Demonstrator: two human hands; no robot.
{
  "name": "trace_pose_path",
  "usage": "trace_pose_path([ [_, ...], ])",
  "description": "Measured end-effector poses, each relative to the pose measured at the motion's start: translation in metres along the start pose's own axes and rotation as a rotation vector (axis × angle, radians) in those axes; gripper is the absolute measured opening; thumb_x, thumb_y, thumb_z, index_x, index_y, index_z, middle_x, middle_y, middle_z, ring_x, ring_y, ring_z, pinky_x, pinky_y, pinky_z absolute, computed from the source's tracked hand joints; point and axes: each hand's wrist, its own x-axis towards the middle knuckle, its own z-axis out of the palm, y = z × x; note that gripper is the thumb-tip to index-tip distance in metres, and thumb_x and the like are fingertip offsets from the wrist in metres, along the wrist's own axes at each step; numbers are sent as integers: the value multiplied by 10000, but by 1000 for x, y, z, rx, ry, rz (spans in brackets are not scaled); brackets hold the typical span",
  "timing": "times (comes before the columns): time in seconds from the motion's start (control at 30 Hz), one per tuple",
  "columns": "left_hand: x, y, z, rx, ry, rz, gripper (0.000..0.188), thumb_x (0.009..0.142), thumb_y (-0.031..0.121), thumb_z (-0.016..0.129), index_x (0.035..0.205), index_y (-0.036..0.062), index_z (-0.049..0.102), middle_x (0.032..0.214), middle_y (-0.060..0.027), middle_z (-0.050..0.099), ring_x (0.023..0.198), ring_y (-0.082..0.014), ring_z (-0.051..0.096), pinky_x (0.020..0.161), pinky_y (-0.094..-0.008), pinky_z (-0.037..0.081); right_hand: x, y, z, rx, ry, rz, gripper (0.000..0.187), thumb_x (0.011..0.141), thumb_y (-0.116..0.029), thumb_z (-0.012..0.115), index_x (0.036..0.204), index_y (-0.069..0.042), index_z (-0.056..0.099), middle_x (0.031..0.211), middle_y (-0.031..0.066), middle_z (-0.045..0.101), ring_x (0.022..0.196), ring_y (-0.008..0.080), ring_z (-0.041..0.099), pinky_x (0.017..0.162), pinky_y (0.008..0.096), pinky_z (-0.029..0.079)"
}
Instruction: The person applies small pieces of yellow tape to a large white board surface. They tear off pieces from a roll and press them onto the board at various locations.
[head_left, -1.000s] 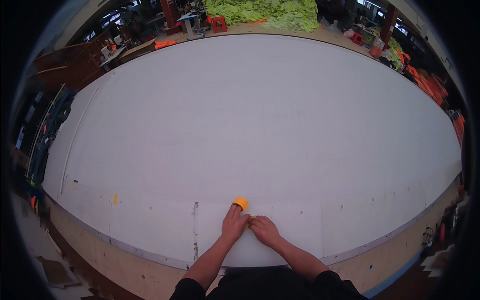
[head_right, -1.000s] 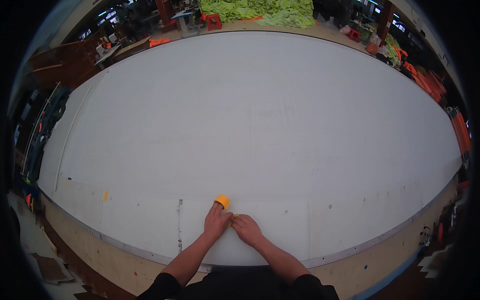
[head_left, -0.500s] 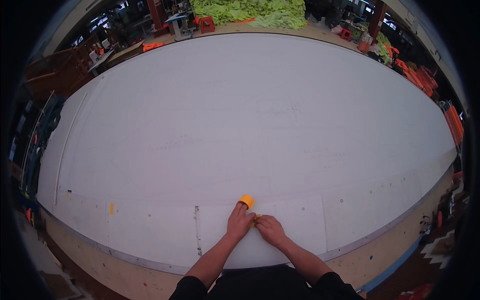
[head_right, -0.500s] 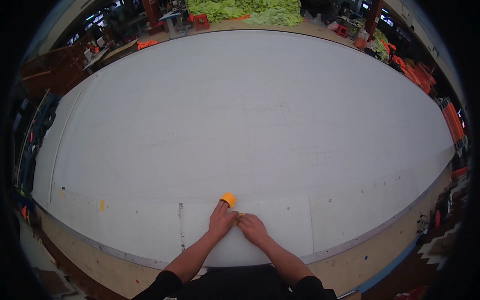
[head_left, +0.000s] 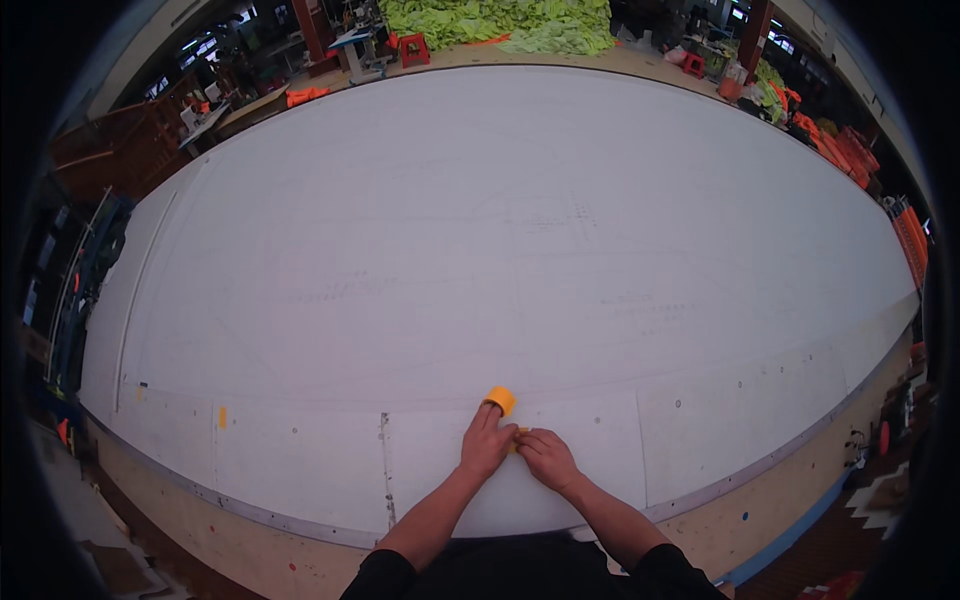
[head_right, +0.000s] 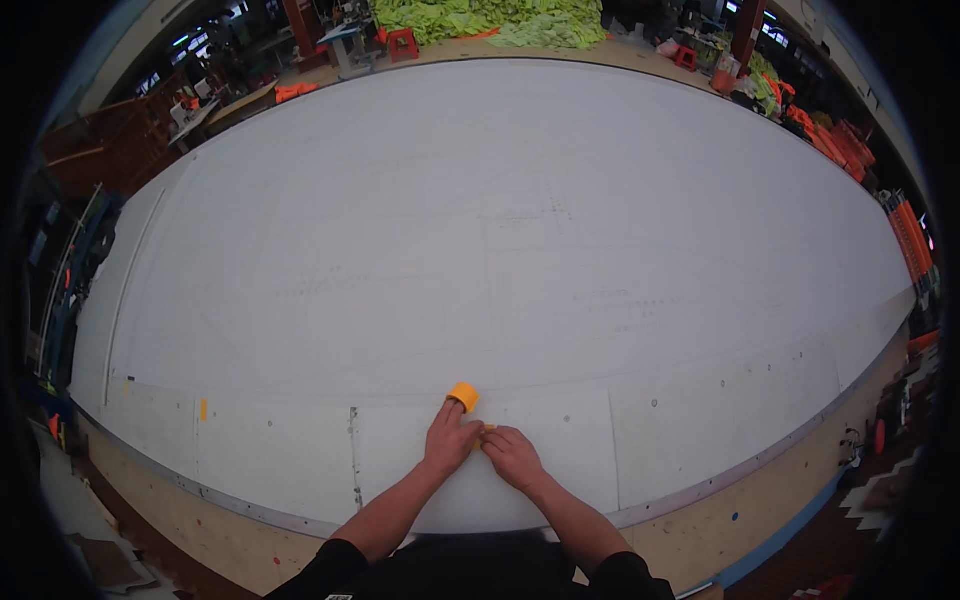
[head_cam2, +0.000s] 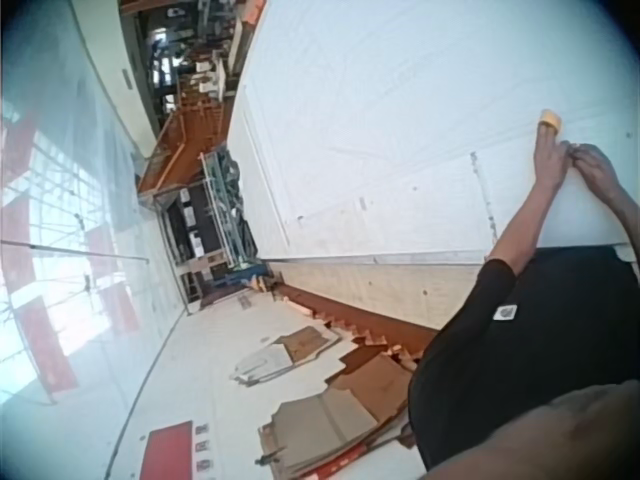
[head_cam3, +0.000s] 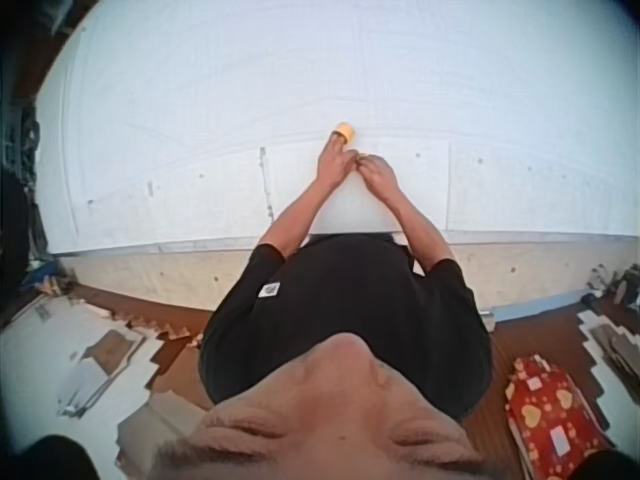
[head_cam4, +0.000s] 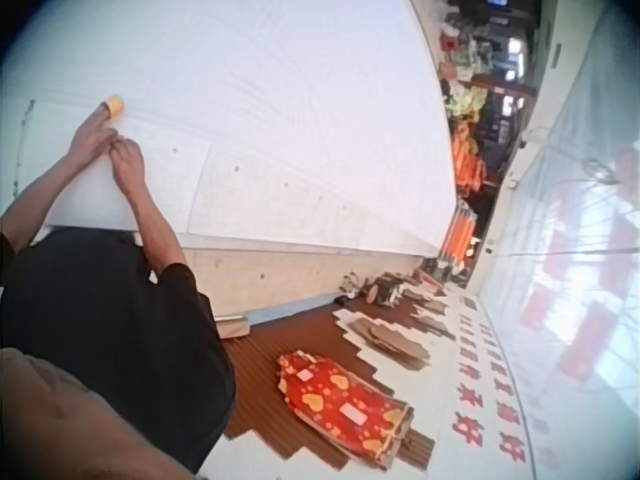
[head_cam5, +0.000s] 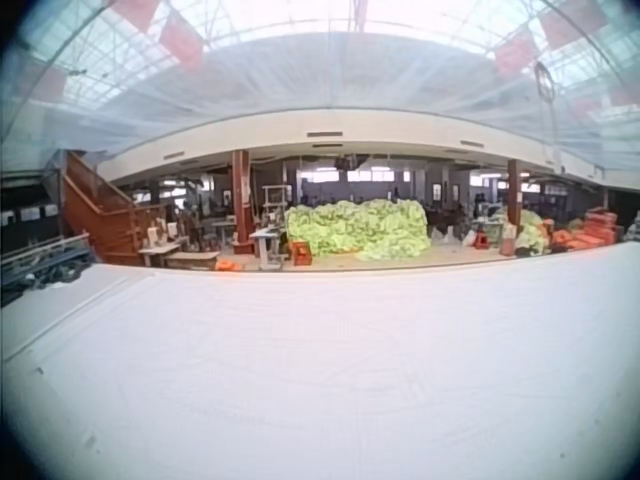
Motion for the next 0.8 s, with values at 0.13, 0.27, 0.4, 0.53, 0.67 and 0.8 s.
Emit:
trace_pose_path([
  [0.13,7,8,6,9,14,12,179,800,140,792,979,140,781,1317,-174,655,1334,-382,613,1024,-448,580,-3,8,-7,-3,13,4,175,865,-60,753,1038,-63,782,1198,66,786,1167,266,728,1061,415,577],
  [0.27,14,17,13,18,12,12,171,808,138,787,979,146,782,1343,-174,653,1352,-386,607,1066,-451,567,-7,16,-17,6,13,6,173,864,-58,752,1035,-63,782,1197,68,787,1166,269,727,1060,418,576],
  [0.4,14,23,22,52,17,23,156,819,141,786,975,148,782,1365,-179,650,1371,-399,594,1129,-460,538,-13,22,-22,1,-8,8,169,863,-57,754,1030,-67,780,1199,65,787,1170,270,726,1060,417,577],
  [0.53,15,26,30,44,4,13,134,834,147,786,967,144,782,1377,-184,646,1392,-410,577,1168,-472,517,-17,29,-24,12,-15,4,164,867,-57,750,1029,-67,776,1204,62,785,1176,269,725,1061,414,577],
  [0.67,16,28,34,38,-8,-18,124,841,152,787,964,140,780,1387,-180,643,1409,-413,567,1175,-472,513,-16,34,-27,12,-10,-8,163,866,-57,748,1027,-65,774,1206,64,784,1178,268,726,1062,414,578],
  [0.8,20,31,38,59,18,-4,127,837,153,790,963,138,779,1396,-174,642,1411,-416,569,1162,-475,521,-16,39,-29,11,-7,-18,159,863,-57,751,1020,-62,772,1203,68,783,1174,268,727,1061,416,579],
])
